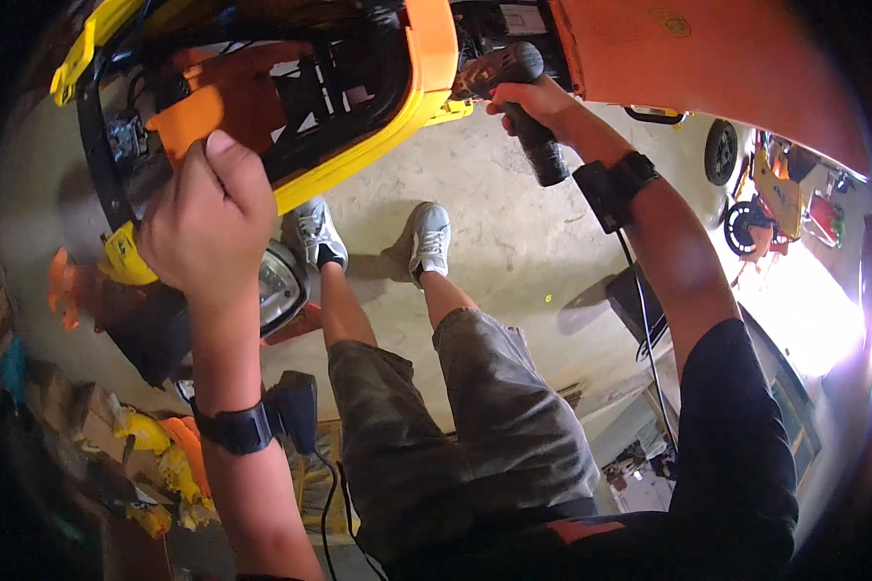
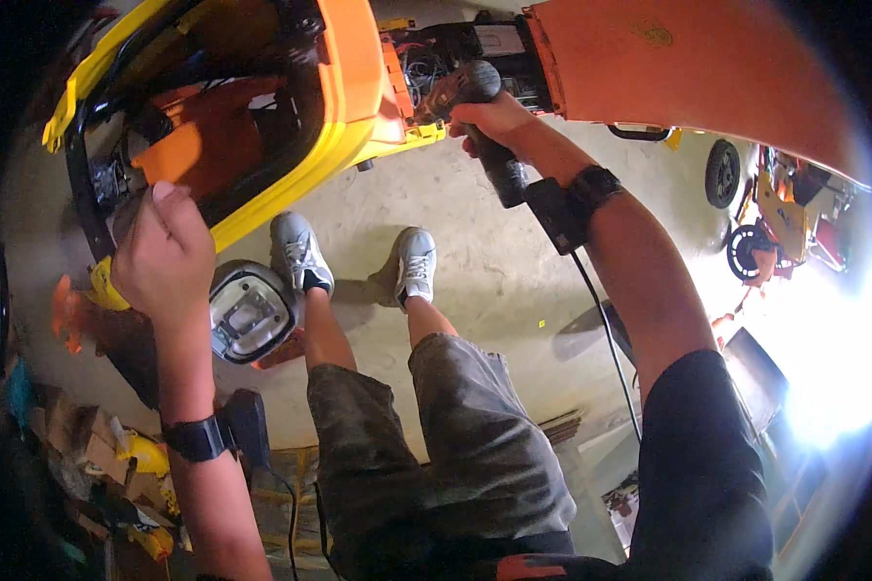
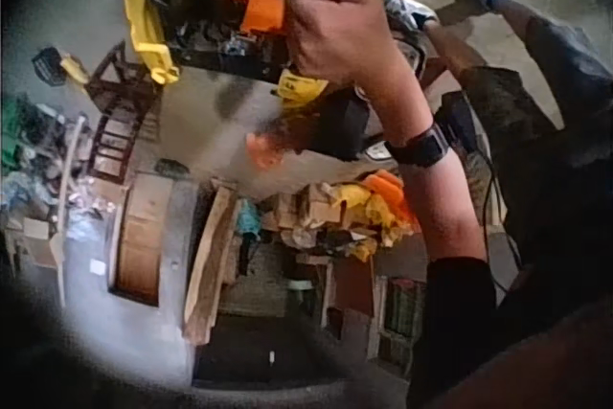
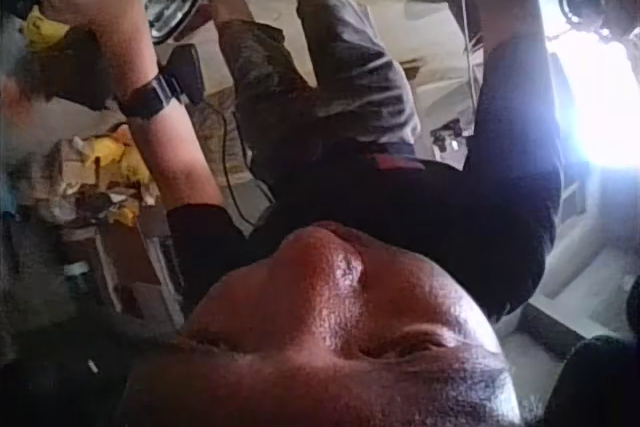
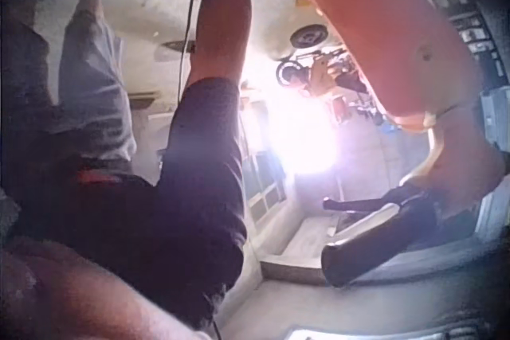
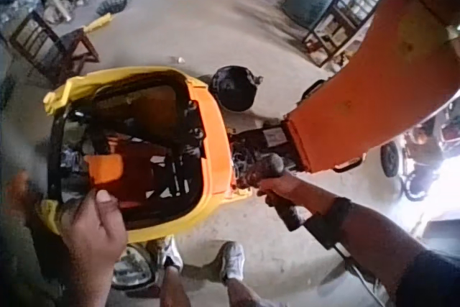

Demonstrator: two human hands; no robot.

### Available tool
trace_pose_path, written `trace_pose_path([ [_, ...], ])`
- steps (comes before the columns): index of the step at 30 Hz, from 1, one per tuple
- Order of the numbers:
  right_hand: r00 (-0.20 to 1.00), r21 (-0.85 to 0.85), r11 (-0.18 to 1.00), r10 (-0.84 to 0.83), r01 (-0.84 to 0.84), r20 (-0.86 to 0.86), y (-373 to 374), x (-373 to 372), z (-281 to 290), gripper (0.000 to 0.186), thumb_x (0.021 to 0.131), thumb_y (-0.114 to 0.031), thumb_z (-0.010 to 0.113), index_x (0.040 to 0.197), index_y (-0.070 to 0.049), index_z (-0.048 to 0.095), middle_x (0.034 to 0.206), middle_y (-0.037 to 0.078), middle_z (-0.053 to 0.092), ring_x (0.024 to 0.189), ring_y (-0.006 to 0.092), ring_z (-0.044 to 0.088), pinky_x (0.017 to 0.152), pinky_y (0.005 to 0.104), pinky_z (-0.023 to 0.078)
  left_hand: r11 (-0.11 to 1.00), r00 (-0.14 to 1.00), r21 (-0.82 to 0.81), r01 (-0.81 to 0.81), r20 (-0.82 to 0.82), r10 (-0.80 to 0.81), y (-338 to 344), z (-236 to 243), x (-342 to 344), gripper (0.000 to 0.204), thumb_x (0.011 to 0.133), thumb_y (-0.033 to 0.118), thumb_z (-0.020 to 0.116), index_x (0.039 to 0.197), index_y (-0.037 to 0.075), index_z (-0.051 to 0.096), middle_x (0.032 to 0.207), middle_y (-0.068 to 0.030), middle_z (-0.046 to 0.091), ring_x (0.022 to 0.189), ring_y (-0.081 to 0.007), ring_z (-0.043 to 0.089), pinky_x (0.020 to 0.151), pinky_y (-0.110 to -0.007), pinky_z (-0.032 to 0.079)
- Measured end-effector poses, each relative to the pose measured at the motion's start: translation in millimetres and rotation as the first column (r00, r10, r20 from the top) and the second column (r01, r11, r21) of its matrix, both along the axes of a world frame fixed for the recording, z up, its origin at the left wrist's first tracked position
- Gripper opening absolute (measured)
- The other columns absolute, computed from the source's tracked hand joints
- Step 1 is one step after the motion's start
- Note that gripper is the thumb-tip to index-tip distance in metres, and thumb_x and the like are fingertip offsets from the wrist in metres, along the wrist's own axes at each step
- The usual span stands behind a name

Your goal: Installing the rear rack and plastic panels onto an electric scooter using an electric screwdriver.

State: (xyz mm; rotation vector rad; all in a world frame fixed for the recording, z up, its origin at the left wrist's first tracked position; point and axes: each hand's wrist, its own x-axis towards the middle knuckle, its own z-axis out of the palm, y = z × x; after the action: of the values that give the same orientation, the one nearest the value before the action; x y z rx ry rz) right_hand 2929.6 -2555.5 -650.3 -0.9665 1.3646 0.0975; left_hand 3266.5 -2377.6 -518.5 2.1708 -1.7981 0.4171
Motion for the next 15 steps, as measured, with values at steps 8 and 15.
trace_pose_path([
  [8,0.994,-0.02,0.994,0.102,-0.103,-0.037,-8.4,16.5,8.3,0.031,0.085,-0.022,0.073,0.109,-0.003,0.067,0.089,0.009,0.074,0.06,0.0165,0.065,0.06,0.0353,0.056,1.0,0.999,-0.018,-0.017,0.041,0.018,0.8,3.3,-0.5,0.035,0.097,0.031,0.055,0.067,0.015,0.063,0.059,-0.0093,0.063,0.052,-0.0299,0.066,0.048,-0.039,0.051],
  [15,0.997,-0.084,0.994,0.075,-0.075,0.0,-1.7,7.9,7.5,0.027,0.088,-0.02,0.071,0.107,-0.001,0.067,0.088,0.01,0.074,0.06,0.0174,0.065,0.057,0.0368,0.056,0.998,0.998,0.026,-0.057,0.006,0.057,4.2,1.1,-2.1,0.036,0.1,0.03,0.053,0.071,0.013,0.066,0.061,-0.0123,0.066,0.055,-0.0337,0.068,0.049,-0.044,0.052],
])
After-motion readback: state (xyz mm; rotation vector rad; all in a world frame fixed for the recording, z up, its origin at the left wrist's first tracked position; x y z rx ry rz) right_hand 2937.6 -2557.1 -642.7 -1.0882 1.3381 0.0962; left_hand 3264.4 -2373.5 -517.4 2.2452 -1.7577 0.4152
